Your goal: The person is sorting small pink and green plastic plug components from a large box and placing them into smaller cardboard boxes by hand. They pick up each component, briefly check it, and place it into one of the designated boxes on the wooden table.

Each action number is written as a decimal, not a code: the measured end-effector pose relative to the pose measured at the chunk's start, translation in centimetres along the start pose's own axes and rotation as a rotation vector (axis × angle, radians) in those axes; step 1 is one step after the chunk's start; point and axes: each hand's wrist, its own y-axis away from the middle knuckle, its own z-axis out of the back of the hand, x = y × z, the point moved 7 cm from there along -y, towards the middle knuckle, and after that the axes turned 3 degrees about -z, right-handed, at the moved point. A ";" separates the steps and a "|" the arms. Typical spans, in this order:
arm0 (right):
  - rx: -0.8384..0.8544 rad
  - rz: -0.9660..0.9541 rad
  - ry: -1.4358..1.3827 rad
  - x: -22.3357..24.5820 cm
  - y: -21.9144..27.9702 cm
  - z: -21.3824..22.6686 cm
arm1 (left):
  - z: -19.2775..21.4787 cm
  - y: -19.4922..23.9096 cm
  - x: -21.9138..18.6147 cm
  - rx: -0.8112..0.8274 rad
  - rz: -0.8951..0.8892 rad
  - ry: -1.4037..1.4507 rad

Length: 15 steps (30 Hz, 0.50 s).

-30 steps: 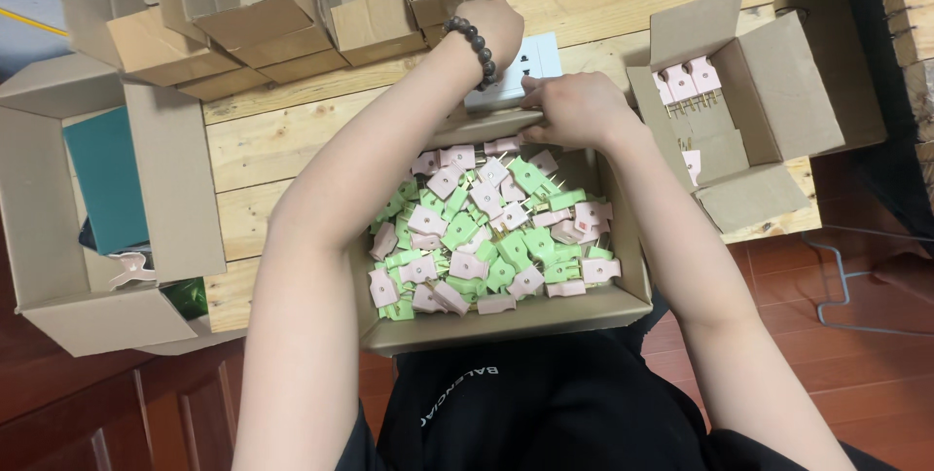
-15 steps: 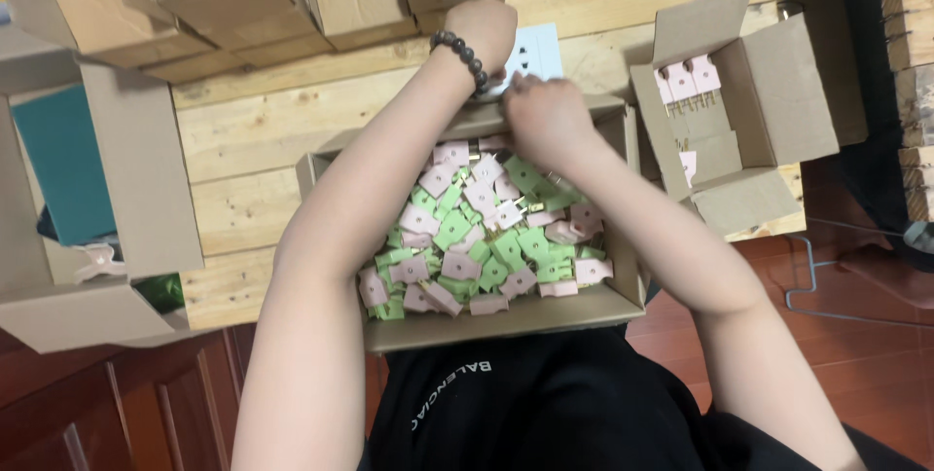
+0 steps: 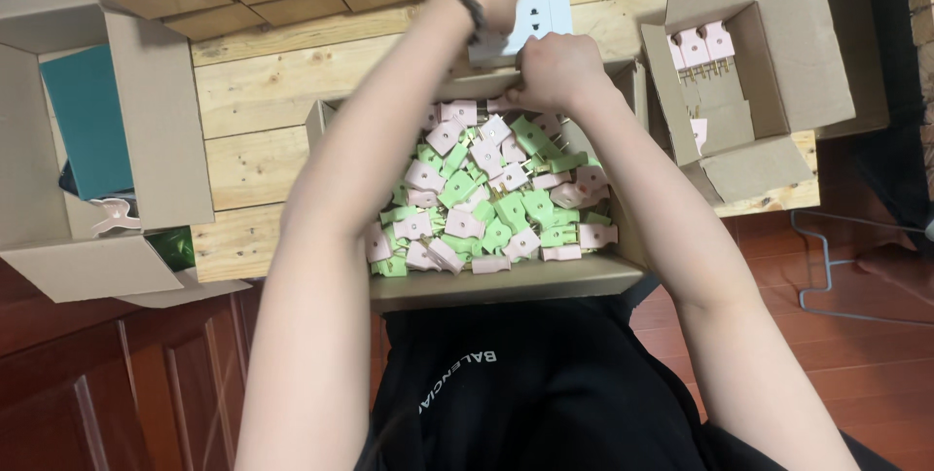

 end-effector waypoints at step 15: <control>-0.089 0.040 0.056 0.0 -0.2 -1.0 | 2.6 -2.1 -2.0 -0.149 -0.047 0.477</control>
